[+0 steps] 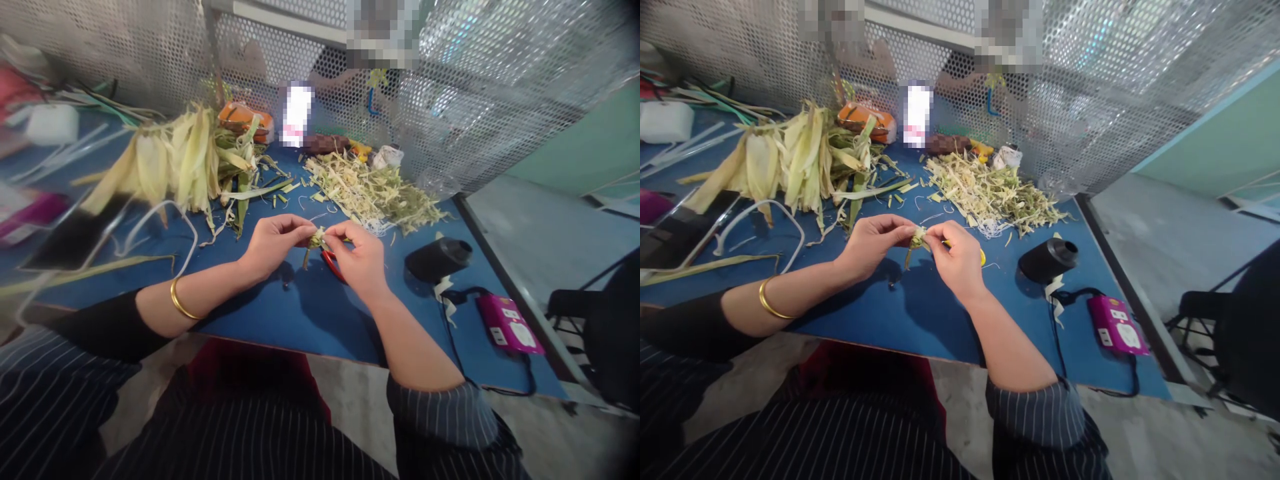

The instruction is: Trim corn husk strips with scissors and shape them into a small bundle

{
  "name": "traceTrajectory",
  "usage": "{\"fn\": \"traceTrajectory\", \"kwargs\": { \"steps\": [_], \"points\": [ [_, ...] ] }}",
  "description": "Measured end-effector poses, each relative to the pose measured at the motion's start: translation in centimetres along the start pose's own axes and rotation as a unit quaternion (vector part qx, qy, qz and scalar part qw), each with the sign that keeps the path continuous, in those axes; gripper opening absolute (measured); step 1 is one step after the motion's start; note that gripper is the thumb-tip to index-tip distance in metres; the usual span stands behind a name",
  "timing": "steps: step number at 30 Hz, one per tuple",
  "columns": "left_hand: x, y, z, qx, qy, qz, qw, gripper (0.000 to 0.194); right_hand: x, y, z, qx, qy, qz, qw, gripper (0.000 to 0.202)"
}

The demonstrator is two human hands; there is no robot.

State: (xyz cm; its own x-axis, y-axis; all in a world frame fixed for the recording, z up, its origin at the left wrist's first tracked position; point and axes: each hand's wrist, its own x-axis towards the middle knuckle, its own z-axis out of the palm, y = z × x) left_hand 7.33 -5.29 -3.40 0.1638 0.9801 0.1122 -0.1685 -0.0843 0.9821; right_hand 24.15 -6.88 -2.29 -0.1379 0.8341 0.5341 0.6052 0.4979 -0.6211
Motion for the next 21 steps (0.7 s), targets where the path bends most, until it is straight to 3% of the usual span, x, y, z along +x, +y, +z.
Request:
{"fn": "traceTrajectory", "kwargs": {
  "steps": [5, 13, 17, 21],
  "points": [
    [0.01, 0.18, -0.23, -0.021, -0.073, -0.054, 0.996, 0.026, 0.29, -0.08, -0.35, 0.003, 0.002, 0.019, 1.0, 0.009],
    [0.29, 0.09, -0.57, -0.051, -0.039, -0.126, 0.99, 0.021, 0.44, 0.28, -0.48, 0.106, -0.065, 0.164, 0.979, 0.018],
    [0.23, -0.08, -0.65, -0.031, -0.074, -0.15, 0.985, 0.023, 0.37, 0.21, -0.38, 0.067, -0.079, 0.14, 0.985, 0.013],
    [0.32, -0.5, -0.73, -0.012, -0.09, -0.13, 0.987, 0.02, 0.37, 0.21, -0.31, 0.042, -0.075, 0.09, 0.992, 0.009]
  ]
}}
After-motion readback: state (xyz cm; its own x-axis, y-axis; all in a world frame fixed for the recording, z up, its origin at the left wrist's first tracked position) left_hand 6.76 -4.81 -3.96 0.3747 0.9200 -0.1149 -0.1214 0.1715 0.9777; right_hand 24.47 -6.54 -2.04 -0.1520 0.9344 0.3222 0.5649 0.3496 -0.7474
